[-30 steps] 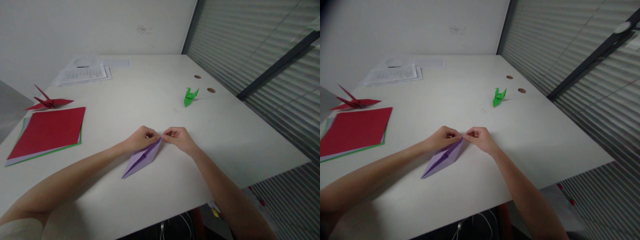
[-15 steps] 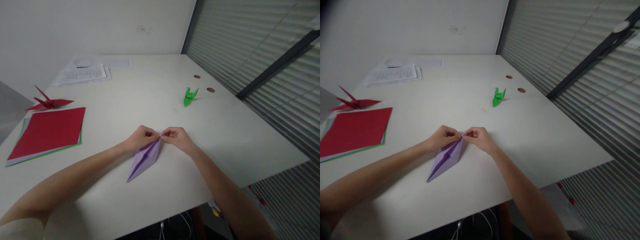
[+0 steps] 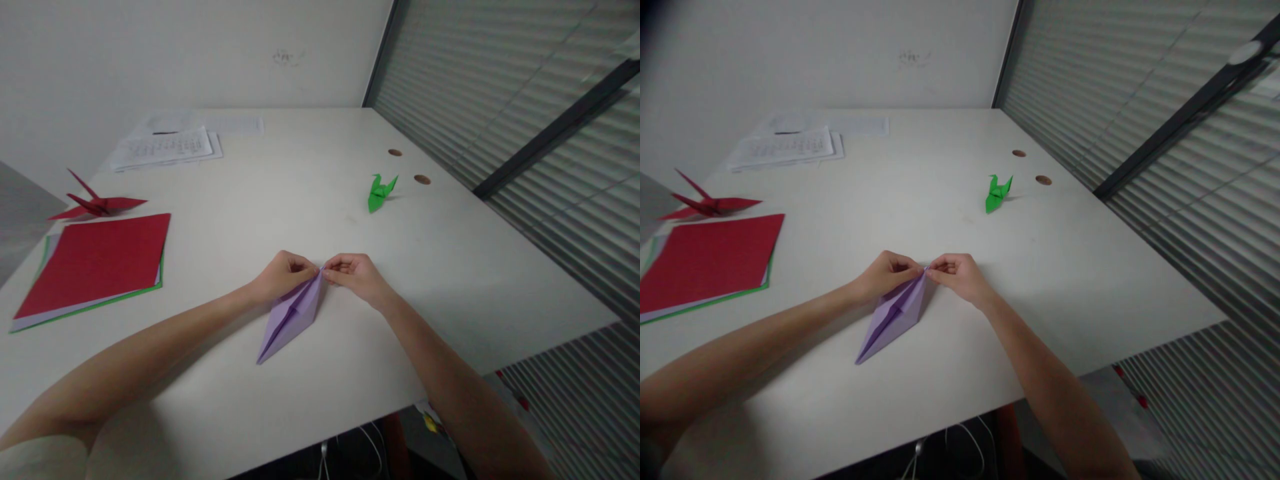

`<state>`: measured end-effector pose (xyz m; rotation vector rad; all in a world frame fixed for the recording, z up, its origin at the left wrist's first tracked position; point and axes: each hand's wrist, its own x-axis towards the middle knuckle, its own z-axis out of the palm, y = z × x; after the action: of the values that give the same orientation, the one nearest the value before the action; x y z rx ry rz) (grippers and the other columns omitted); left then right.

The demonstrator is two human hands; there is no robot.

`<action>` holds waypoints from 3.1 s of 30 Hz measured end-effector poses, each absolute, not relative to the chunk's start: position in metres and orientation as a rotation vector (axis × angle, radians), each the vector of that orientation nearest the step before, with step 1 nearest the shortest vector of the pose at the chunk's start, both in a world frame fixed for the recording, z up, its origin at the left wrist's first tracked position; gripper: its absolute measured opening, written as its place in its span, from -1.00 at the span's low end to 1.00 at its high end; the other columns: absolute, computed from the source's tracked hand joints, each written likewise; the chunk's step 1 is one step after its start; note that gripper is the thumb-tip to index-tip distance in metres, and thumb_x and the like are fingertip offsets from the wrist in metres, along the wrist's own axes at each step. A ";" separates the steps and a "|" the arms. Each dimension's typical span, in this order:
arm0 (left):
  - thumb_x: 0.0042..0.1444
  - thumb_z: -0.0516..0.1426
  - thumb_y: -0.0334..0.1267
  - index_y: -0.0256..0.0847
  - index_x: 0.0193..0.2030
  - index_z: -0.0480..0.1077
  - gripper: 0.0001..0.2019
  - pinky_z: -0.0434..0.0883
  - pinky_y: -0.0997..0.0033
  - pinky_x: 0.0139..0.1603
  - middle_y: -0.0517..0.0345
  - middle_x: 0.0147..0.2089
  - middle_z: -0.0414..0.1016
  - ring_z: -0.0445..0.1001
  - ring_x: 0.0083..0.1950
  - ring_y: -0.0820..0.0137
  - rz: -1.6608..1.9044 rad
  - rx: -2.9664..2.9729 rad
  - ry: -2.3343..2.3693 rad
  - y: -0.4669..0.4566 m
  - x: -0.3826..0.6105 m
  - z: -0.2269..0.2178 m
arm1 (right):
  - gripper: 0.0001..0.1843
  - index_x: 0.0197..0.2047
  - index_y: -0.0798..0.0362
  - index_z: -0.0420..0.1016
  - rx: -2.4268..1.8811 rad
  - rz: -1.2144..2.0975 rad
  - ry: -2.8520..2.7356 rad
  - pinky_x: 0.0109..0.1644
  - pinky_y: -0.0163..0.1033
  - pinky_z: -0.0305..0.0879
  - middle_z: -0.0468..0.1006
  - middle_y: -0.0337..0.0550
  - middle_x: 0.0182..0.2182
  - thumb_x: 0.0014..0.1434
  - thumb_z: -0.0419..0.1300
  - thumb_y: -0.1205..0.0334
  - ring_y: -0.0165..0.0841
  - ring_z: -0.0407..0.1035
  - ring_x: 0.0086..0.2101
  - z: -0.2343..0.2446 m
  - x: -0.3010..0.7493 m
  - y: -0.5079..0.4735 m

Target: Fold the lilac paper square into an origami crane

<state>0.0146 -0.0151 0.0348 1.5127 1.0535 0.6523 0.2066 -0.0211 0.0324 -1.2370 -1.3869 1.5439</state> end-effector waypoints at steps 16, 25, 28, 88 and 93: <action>0.08 0.18 -0.09 -0.34 -0.37 0.54 -0.70 0.22 0.52 -0.48 0.13 -0.48 0.49 0.30 -0.49 0.52 0.755 1.590 1.009 -0.014 0.015 0.030 | -0.68 -0.40 0.10 0.53 -1.196 1.450 -1.460 -0.32 -0.26 0.31 0.51 -0.23 -0.52 -0.10 0.38 0.01 -0.45 0.35 -0.48 0.032 0.208 -0.021; 0.16 0.11 -0.13 -0.34 -0.32 0.56 -0.69 0.26 0.51 -0.47 0.09 -0.43 0.53 0.33 -0.47 0.51 0.732 1.692 1.014 -0.021 0.016 0.034 | -0.67 -0.44 0.09 0.52 -1.202 1.393 -1.483 -0.35 -0.25 0.31 0.49 -0.22 -0.55 -0.08 0.36 -0.02 -0.43 0.35 -0.49 0.030 0.207 -0.021; 0.18 0.10 -0.14 -0.34 -0.30 0.56 -0.70 0.30 0.50 -0.43 0.06 -0.40 0.56 0.36 -0.44 0.49 0.731 1.705 0.995 -0.021 0.016 0.034 | -0.70 -0.44 0.08 0.51 -1.203 1.371 -1.489 -0.36 -0.26 0.30 0.48 -0.23 -0.55 -0.07 0.34 0.00 -0.43 0.34 -0.49 0.030 0.207 -0.021; -0.02 0.27 -0.11 -0.35 -0.42 0.55 -0.73 0.18 0.54 -0.50 0.13 -0.52 0.50 0.30 -0.53 0.56 0.665 1.434 0.968 -0.017 0.015 0.029 | -0.74 -0.39 0.08 0.57 -1.153 1.578 -1.380 -0.24 -0.25 0.36 0.60 -0.21 -0.46 -0.16 0.44 0.14 -0.42 0.45 -0.41 0.037 0.208 -0.023; 0.00 0.26 -0.12 -0.35 -0.45 0.55 -0.73 0.16 0.55 -0.52 0.16 -0.54 0.48 0.27 -0.54 0.57 0.655 1.468 0.971 -0.019 0.016 0.029 | -0.78 -0.45 0.08 0.58 -1.157 1.505 -1.423 -0.26 -0.24 0.35 0.60 -0.21 -0.50 -0.15 0.43 0.14 -0.41 0.43 -0.44 0.034 0.206 -0.023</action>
<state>0.0160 -0.0189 0.0293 1.4681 0.9711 0.6547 0.2060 -0.0228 0.0336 -1.1565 -1.4229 1.5048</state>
